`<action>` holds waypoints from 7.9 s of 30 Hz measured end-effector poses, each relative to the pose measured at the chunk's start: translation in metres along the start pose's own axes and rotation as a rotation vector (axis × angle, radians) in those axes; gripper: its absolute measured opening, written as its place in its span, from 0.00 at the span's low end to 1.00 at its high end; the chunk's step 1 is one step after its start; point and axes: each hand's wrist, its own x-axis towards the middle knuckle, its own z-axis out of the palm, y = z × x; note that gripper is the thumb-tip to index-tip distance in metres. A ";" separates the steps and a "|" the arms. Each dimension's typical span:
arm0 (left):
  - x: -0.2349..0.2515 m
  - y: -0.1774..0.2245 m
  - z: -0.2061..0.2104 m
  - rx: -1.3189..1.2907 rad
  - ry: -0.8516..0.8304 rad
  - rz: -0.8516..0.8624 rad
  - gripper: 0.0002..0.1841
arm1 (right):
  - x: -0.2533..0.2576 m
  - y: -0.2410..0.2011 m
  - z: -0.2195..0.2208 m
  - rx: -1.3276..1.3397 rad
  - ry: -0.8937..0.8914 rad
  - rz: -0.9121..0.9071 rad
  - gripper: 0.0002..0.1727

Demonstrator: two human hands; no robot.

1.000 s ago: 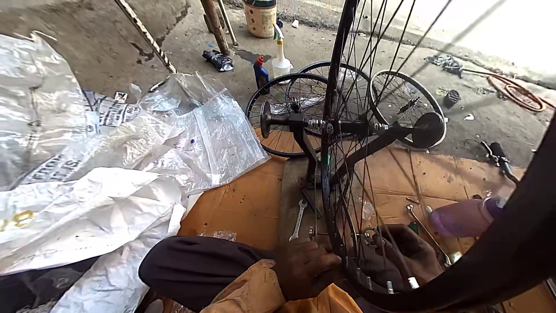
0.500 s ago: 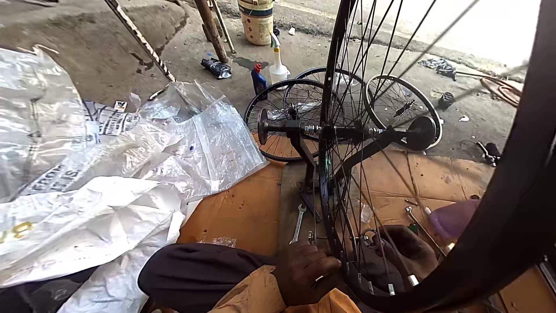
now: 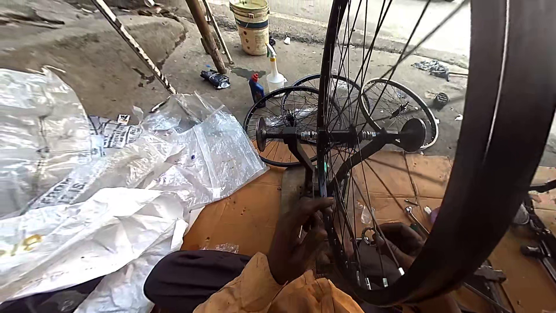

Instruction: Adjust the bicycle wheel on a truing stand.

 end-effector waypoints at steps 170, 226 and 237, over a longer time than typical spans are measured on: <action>-0.101 -0.070 -0.005 0.242 -0.080 -0.264 0.11 | -0.036 -0.032 0.014 -0.118 -0.274 -0.572 0.17; 0.015 -0.009 0.022 -0.347 -0.381 -0.723 0.16 | -0.019 0.029 -0.028 0.446 0.109 0.210 0.26; 0.003 -0.023 0.025 -0.585 -0.267 -0.706 0.17 | -0.005 -0.019 0.030 -0.017 -0.265 0.002 0.17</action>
